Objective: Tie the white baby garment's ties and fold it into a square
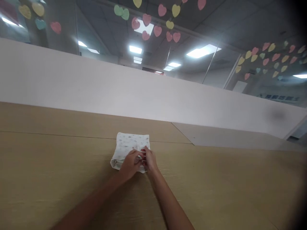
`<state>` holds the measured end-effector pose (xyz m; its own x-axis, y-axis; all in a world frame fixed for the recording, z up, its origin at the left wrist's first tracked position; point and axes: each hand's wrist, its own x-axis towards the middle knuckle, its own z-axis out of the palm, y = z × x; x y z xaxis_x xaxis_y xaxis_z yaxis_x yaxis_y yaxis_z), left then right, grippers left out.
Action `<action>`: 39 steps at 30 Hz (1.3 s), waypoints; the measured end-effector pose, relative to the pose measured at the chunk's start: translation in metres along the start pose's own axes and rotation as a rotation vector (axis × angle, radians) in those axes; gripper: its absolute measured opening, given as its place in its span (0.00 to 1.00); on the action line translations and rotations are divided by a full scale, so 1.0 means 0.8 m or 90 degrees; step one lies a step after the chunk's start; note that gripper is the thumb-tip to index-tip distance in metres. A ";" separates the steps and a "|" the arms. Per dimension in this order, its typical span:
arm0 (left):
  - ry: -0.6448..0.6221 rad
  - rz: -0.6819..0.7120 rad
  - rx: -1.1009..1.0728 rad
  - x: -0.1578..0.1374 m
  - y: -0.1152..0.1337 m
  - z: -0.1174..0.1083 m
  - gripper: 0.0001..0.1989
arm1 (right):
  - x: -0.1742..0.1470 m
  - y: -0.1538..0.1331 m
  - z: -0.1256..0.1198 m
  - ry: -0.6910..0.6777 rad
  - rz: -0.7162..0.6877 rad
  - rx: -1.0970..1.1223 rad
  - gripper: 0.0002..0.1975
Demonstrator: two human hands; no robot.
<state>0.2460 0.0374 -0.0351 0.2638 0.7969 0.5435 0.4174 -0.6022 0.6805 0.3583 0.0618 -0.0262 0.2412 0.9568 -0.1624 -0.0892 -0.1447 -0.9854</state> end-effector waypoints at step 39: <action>-0.208 -0.022 0.259 -0.047 -0.065 -0.134 0.19 | -0.007 -0.030 -0.064 0.093 -0.254 -0.804 0.10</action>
<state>0.1209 0.0334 -0.0383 0.4747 0.8283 0.2974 0.7176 -0.5600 0.4140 0.4084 0.0472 -0.0042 0.1488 0.9638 0.2210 0.9433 -0.0713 -0.3241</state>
